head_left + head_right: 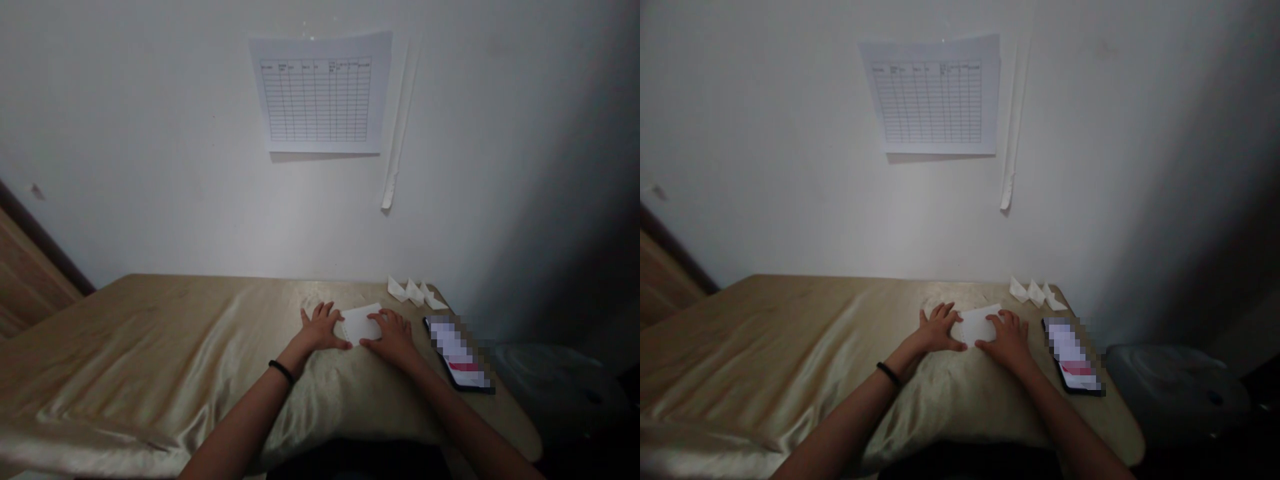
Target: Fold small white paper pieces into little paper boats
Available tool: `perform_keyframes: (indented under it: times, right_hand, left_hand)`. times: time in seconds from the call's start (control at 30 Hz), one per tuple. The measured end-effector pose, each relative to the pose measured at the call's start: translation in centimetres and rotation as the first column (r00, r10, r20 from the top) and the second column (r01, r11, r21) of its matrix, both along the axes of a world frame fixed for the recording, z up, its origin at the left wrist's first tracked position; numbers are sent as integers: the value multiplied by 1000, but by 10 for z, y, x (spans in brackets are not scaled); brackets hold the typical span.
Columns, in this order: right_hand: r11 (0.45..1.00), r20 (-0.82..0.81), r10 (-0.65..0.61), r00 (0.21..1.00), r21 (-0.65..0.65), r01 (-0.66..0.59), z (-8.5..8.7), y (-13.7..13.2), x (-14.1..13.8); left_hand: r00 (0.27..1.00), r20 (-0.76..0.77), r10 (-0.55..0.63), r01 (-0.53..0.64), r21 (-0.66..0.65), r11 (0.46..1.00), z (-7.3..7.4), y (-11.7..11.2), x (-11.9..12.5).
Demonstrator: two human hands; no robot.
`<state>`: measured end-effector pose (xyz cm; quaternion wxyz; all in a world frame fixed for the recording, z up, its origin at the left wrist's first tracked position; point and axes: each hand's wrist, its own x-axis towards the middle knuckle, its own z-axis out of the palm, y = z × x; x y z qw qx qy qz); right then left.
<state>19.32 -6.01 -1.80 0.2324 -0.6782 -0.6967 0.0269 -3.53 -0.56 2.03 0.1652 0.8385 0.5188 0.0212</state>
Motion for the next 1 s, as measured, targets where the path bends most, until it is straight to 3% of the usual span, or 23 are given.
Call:
perform_keyframes:
  times: [0.27, 0.5, 0.87, 0.93, 1.0]
  right_hand:
    - [985, -69, -19, 997, -170, 7, 8, 6, 31]
    - [995, -142, -53, 988, -92, 40, 1, 8, 53]
    - [993, -100, -51, 994, 102, 61, -8, 5, 46]
    - [989, -81, 17, 997, 151, -5, -5, 3, 37]
    - [967, -37, 185, 982, 184, -175, -2, 0, 25]
  left_hand:
    - [1000, -31, 4, -3, 4, 1000, 0, 0, 0]
    - [1000, -24, -4, 4, -10, 1000, -1, 1, -1]
    - [999, -29, -16, 16, -5, 1000, 1, -1, -2]
    - [999, -31, -13, 13, -2, 1000, 1, -1, -1]
    - [1000, -27, -10, 10, -1, 1000, 1, -1, -1]
